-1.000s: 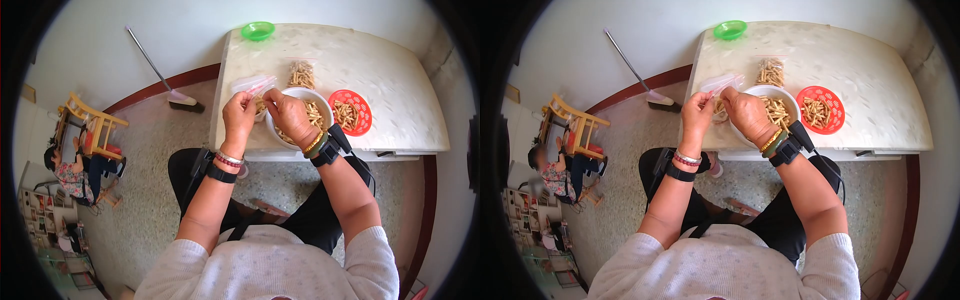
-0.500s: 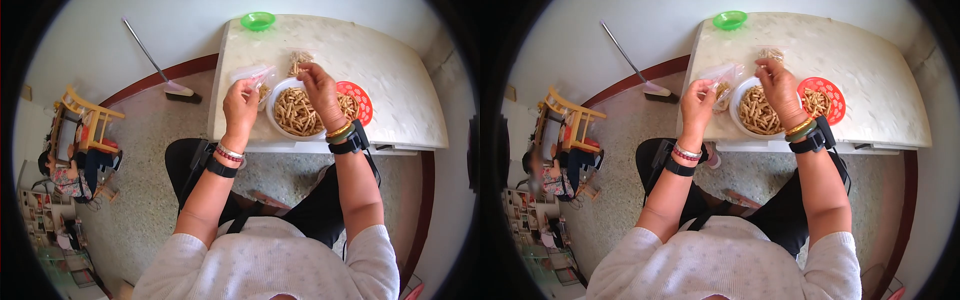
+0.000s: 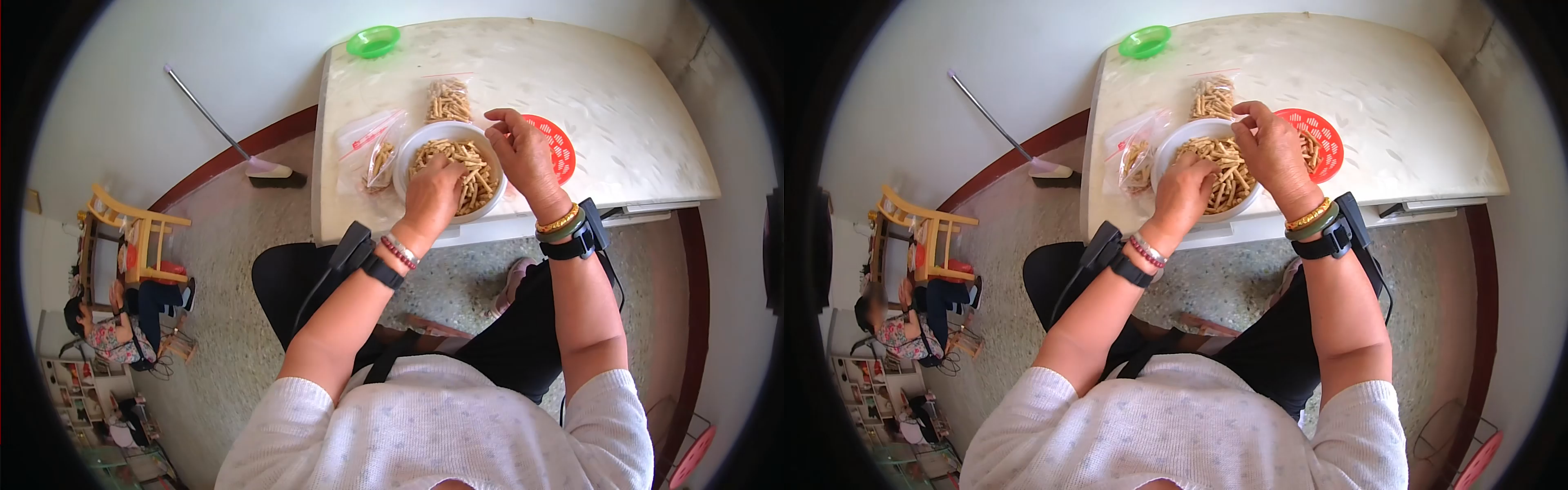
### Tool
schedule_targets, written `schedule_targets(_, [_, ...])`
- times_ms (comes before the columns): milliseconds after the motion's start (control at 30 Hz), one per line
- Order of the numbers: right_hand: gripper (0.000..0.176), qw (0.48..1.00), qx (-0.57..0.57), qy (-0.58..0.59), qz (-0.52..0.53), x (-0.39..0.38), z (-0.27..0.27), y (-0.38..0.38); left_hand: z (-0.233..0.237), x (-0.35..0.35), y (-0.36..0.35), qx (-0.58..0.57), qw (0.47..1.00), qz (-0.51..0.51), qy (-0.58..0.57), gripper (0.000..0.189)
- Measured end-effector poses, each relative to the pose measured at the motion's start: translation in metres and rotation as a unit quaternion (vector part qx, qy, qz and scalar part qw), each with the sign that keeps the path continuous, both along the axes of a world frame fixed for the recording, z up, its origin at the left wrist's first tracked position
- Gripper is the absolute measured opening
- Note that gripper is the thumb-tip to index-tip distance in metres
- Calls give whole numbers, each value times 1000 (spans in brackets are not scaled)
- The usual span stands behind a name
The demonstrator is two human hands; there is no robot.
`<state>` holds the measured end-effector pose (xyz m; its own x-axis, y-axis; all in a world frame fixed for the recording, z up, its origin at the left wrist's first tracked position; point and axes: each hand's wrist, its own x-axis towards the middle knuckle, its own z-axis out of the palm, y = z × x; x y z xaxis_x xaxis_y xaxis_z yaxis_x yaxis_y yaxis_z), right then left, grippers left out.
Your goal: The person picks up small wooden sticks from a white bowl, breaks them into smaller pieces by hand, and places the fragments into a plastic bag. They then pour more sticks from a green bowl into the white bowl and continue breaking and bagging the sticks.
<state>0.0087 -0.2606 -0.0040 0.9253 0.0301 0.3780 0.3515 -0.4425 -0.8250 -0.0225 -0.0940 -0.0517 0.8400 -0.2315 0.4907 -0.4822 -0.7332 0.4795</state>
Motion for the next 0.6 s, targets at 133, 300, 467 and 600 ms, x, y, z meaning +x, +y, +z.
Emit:
schedule_targets(133, [21,999,-48,-13,-3,-4,7,-1,-6,14,-10,133,990,18,45,13])
schedule_targets(300, [20,999,-40,-27,3,-7,11,-3,-6,15,-9,182,980,37,68,13])
schedule_targets(467, [18,998,-52,-19,8,-7,10,-4,-9,13,7,157,984,55,70,9])
schedule_targets(600, [17,999,-24,-3,34,-4,0,-2,-16,12,24,-7,999,44,4,11])
